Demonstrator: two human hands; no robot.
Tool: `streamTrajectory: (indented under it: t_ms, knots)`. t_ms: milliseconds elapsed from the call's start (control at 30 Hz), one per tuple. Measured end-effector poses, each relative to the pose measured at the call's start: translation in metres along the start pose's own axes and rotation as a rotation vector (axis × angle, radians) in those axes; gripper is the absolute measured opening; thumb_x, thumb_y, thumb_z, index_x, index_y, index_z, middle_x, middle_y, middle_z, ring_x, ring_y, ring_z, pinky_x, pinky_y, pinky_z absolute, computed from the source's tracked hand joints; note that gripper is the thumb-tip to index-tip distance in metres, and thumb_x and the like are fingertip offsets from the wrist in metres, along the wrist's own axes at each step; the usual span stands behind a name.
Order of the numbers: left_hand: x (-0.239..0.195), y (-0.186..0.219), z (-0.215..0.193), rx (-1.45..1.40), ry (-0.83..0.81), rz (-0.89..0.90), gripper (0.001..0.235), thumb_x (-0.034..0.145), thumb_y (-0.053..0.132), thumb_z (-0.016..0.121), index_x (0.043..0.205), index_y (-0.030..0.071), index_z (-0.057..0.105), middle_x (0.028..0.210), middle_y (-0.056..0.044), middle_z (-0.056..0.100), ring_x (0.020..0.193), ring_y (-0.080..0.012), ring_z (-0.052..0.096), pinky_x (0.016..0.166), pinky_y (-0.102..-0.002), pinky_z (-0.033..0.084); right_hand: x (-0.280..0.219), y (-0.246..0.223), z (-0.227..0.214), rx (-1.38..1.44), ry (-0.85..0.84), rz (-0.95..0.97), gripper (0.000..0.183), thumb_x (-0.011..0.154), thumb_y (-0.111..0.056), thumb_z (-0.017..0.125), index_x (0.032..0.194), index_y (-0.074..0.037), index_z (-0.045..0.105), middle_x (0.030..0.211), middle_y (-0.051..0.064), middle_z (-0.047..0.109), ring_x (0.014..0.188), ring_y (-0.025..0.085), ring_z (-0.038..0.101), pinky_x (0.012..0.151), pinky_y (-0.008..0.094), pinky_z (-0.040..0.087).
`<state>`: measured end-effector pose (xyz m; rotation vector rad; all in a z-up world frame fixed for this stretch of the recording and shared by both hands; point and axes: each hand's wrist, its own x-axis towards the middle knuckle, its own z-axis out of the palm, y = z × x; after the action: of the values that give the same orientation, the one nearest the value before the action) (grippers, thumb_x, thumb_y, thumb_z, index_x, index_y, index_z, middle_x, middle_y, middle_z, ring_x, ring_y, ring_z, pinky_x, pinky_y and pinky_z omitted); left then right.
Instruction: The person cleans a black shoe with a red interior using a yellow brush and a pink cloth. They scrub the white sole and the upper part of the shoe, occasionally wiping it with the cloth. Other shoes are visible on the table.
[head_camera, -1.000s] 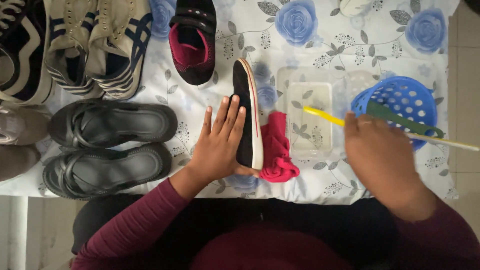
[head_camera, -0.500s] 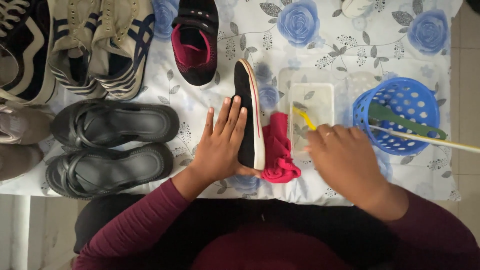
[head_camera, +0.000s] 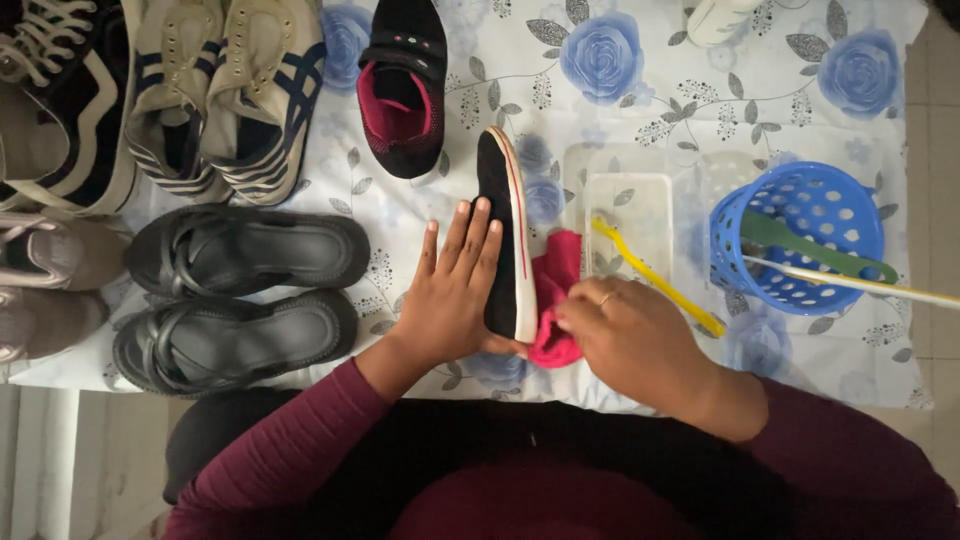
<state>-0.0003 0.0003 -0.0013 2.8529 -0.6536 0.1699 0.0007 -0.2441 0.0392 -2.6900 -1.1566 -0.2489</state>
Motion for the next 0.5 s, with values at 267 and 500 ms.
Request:
streamTrajectory:
  t_ms: [267, 500]
  knots:
    - [-0.001, 0.000, 0.005, 0.027, 0.037, 0.000, 0.162, 0.041, 0.104, 0.048, 0.161, -0.002, 0.022, 0.170, -0.022, 0.018, 0.157, -0.0392, 0.015, 0.124, -0.059, 0.014, 0.031, -0.011, 0.044, -0.185, 0.201, -0.038, 0.008, 0.098, -0.028, 0.058, 0.101, -0.024, 0.064, 0.093, -0.006, 0.059, 0.076, 0.011, 0.065, 0.065, 0.024, 0.053]
    - [-0.001, -0.002, 0.005, 0.023, 0.031, 0.010, 0.160, 0.044, 0.105, 0.043, 0.161, -0.002, 0.020, 0.170, -0.021, 0.017, 0.158, -0.0391, 0.014, 0.124, -0.059, 0.011, 0.015, -0.018, 0.052, -0.120, 0.180, -0.200, 0.011, 0.096, -0.014, 0.053, 0.097, -0.009, 0.063, 0.084, 0.005, 0.050, 0.069, 0.022, 0.056, 0.061, 0.029, 0.049]
